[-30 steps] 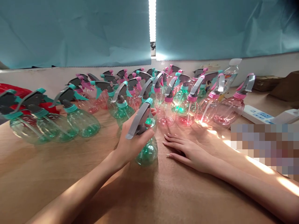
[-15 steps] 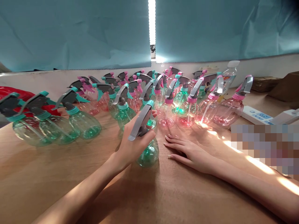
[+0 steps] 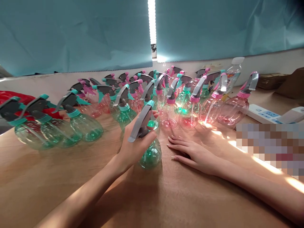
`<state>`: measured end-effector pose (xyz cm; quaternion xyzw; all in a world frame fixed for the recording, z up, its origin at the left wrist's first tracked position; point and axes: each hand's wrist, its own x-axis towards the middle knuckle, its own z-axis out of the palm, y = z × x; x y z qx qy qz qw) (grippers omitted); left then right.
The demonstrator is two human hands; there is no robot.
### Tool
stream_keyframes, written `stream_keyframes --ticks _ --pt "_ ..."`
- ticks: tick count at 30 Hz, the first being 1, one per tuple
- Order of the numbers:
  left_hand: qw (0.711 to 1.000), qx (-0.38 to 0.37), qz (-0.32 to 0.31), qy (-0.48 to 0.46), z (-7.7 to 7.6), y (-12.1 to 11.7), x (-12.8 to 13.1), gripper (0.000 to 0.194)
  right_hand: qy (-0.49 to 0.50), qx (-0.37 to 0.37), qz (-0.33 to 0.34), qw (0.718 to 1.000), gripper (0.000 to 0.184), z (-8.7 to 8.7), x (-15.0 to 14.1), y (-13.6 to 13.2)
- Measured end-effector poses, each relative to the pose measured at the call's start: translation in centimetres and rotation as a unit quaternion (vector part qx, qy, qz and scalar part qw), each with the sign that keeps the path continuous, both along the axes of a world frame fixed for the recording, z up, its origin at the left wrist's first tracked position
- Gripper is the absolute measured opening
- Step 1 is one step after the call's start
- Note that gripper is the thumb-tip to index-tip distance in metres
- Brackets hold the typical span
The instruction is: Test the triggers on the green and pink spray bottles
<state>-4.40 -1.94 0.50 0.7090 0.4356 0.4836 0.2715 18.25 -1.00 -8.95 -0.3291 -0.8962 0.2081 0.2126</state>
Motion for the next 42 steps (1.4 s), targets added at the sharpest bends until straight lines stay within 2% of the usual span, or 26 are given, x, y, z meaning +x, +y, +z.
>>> stream_keyframes --ticks 6,13,20,31,34,39,42 --pt "1.000 -0.011 0.019 0.016 0.25 -0.16 0.04 0.039 -0.005 0.000 -0.003 1.000 0.047 -0.05 0.06 -0.01" --pt "1.000 -0.012 0.012 0.013 0.22 -0.19 -0.05 0.037 -0.003 -0.004 0.002 1.000 0.047 -0.18 0.08 0.09" --pt "0.999 -0.043 -0.003 0.006 0.68 -0.40 -0.16 0.027 -0.033 -0.004 0.000 0.999 0.051 -0.09 0.06 0.10" --pt "0.999 -0.022 -0.029 -0.001 0.81 -0.20 -0.63 0.012 -0.004 -0.005 0.002 1.000 0.048 -0.32 0.13 0.09" --pt "0.999 -0.023 -0.030 -0.003 0.69 -0.04 -0.68 0.015 0.007 -0.003 0.000 1.000 0.047 -0.27 0.11 0.09" --pt "1.000 -0.016 -0.012 0.005 0.50 0.16 -0.53 0.034 0.005 -0.005 0.003 1.000 0.047 -0.07 0.06 0.10" --pt "1.000 -0.015 0.009 0.022 0.45 0.00 -0.39 0.040 -0.004 -0.009 0.000 1.000 0.048 -0.05 0.07 0.05"
